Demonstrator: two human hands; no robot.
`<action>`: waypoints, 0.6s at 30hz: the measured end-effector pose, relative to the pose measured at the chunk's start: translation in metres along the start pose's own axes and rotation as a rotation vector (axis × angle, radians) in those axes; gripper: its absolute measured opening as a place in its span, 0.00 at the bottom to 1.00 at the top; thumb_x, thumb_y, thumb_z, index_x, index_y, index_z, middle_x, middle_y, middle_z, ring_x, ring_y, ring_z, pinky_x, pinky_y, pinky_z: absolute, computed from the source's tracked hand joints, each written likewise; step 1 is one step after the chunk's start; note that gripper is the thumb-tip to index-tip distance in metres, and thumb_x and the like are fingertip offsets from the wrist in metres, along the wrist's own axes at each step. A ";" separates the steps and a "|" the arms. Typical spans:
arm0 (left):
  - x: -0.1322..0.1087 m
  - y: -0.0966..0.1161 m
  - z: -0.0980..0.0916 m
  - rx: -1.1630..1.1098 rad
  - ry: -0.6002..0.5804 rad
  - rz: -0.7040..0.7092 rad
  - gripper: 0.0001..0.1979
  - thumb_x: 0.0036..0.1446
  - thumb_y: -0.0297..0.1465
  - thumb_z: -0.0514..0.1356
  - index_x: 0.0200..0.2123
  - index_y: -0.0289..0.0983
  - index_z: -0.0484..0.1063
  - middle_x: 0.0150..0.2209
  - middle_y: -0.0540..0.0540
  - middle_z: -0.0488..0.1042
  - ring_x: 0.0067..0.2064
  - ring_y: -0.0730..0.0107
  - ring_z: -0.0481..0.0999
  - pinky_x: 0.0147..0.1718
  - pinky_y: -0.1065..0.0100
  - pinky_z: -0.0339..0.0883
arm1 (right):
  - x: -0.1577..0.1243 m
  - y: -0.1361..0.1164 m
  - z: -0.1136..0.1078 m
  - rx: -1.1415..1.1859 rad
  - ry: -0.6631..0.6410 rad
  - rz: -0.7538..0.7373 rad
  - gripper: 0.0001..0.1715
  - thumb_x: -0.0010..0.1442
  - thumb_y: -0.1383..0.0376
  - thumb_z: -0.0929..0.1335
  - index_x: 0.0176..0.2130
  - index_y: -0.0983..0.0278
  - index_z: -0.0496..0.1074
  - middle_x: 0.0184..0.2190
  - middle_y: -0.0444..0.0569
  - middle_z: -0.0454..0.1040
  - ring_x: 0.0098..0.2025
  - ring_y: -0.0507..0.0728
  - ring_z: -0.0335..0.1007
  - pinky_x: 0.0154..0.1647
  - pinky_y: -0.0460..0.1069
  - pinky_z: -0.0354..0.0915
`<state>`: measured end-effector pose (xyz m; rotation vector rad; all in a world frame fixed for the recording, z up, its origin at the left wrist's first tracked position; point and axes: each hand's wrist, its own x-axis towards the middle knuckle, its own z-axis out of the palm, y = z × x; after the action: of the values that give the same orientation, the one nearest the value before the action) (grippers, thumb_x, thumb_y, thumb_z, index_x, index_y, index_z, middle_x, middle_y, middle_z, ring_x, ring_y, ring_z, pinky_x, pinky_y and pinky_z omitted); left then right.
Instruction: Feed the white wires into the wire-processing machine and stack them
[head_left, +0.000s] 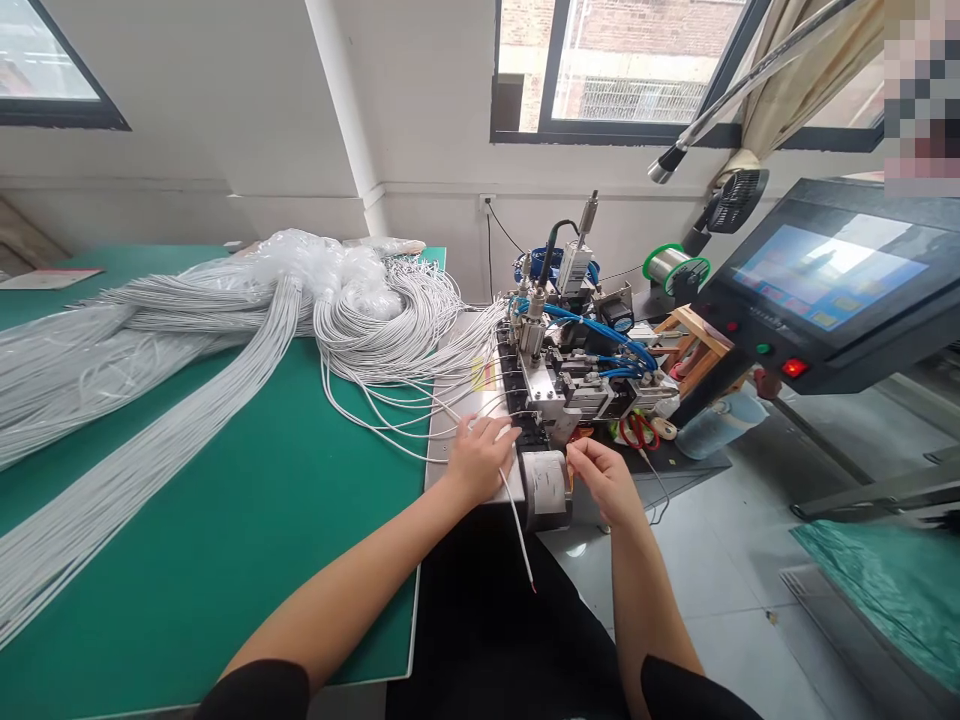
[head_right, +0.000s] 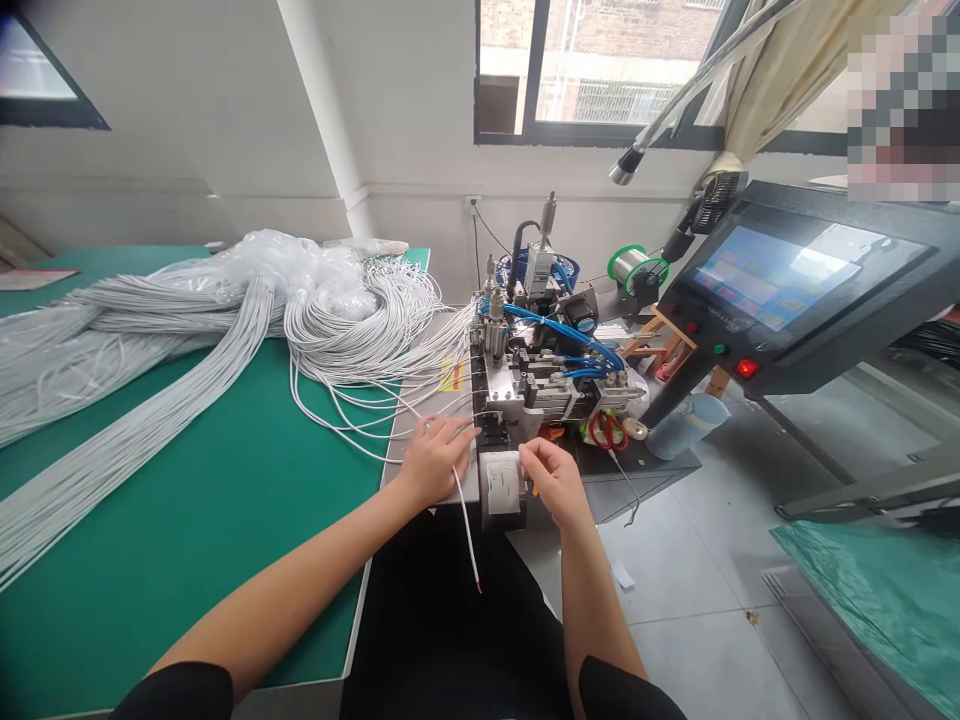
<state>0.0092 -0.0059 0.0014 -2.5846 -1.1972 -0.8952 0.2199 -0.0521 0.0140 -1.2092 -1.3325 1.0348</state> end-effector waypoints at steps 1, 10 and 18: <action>0.000 -0.001 0.000 -0.018 0.007 0.034 0.16 0.58 0.26 0.54 0.48 0.39 0.71 0.49 0.43 0.74 0.48 0.59 0.72 0.50 0.54 0.59 | -0.004 -0.005 0.002 -0.049 -0.072 -0.024 0.18 0.60 0.54 0.66 0.25 0.63 0.68 0.21 0.43 0.64 0.25 0.51 0.60 0.27 0.46 0.58; 0.000 -0.004 0.000 -0.094 0.075 0.168 0.16 0.60 0.26 0.50 0.47 0.39 0.72 0.43 0.44 0.76 0.40 0.68 0.76 0.41 0.62 0.61 | -0.034 -0.035 0.023 -0.318 -0.702 -0.205 0.23 0.63 0.69 0.60 0.54 0.56 0.72 0.35 0.47 0.78 0.31 0.54 0.72 0.34 0.48 0.67; -0.001 -0.005 -0.002 -0.094 0.064 0.254 0.17 0.58 0.25 0.50 0.48 0.40 0.71 0.41 0.48 0.77 0.38 0.73 0.76 0.42 0.64 0.60 | -0.039 -0.028 0.036 -0.231 -0.635 -0.187 0.16 0.62 0.65 0.65 0.48 0.53 0.76 0.35 0.49 0.79 0.35 0.60 0.75 0.41 0.53 0.70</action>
<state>0.0043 -0.0041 0.0015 -2.6783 -0.8040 -0.9903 0.1801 -0.0925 0.0321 -0.9199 -2.0621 1.2021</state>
